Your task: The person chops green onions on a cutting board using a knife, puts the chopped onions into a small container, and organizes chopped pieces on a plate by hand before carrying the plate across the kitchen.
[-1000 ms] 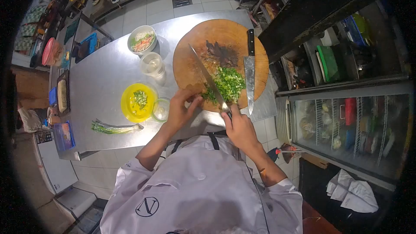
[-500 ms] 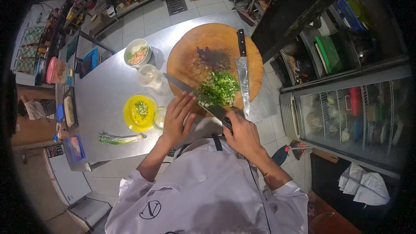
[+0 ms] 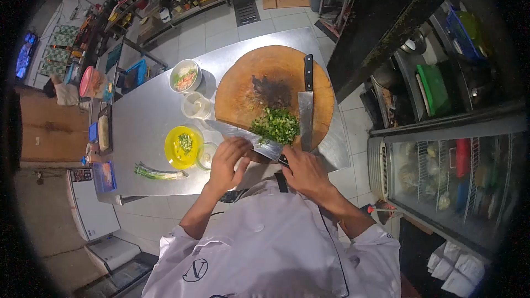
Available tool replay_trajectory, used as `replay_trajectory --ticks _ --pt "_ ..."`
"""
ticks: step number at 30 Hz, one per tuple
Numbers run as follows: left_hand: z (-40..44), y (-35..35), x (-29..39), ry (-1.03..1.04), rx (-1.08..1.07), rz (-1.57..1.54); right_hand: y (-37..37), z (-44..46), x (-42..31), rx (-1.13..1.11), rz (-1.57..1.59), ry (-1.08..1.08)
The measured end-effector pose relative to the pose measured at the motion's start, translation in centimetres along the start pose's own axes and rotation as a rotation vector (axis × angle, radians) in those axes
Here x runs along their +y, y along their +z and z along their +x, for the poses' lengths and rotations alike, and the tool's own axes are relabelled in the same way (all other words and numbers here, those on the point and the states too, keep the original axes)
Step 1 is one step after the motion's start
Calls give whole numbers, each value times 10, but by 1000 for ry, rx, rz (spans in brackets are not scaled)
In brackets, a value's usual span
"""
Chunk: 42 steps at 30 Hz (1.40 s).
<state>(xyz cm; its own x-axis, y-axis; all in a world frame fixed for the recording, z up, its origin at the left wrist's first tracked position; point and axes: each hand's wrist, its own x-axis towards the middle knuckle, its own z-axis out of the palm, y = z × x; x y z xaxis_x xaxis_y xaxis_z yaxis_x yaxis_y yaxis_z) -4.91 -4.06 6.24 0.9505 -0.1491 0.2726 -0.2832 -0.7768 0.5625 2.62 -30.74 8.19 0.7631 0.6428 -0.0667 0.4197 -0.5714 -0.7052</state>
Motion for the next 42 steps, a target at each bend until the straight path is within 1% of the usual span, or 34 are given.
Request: replay_trajectory --ticks 1,5,7,11,13,14,17,19,20,21,23,24,25,28,29,31,32,33,35,38,39,40,41,42 --pt "-1 2 3 0 -38 -41 -2 2 4 -7 23 6" --pt "16 16 22 -18 -33 -4 -1 11 19 -39 -1 -63" --pt "31 17 33 14 -48 90 -9 17 15 -113 -17 -81" --pt "24 26 39 -35 -9 83 -18 22 18 -165 -24 -95" --pt "19 28 41 -117 -96 -13 -21 23 24 -158 -21 -119" --pt "20 31 42 -128 -97 -10 -19 23 27 -167 -15 -124" --pt "32 35 48 -104 -42 28 -17 24 36 -143 19 -139" --pt "27 32 45 -233 194 70 -21 24 41 -156 28 -150" --pt "15 38 38 -337 293 206 -24 24 42 -162 34 -151" --pt "9 38 36 -342 291 208 -28 23 44 -142 35 -146" --pt "0 37 32 -426 243 390 -38 23 46 -124 38 -141" --pt "2 41 33 -441 248 341 -42 23 45 -159 25 -119" --pt "5 44 35 -444 247 342 -44 22 45 -194 9 -98" --pt "23 48 38 -396 94 298 -44 21 47 -194 4 -134" --pt "28 48 39 -396 93 297 -43 20 47 -194 4 -133" --pt "36 47 42 -387 86 177 -41 20 46 -147 41 -141" --pt "37 43 46 -352 135 217 -43 20 45 -144 40 -141" --pt "33 41 48 -347 134 215 -46 20 44 -178 31 -135" --pt "24 35 50 -244 16 199 -48 19 43 -207 21 -125" --pt "39 39 59 -220 -36 227 -42 16 43 -189 0 -143" --pt "43 37 59 -223 -33 227 -41 16 42 -202 67 -143" --pt "48 35 58 -214 145 155 -41 19 41 -209 126 -146" --pt "51 34 58 -207 314 81 -39 20 42 -208 121 -146" --pt "48 32 58 -206 425 47 -35 21 43 -187 204 -118"
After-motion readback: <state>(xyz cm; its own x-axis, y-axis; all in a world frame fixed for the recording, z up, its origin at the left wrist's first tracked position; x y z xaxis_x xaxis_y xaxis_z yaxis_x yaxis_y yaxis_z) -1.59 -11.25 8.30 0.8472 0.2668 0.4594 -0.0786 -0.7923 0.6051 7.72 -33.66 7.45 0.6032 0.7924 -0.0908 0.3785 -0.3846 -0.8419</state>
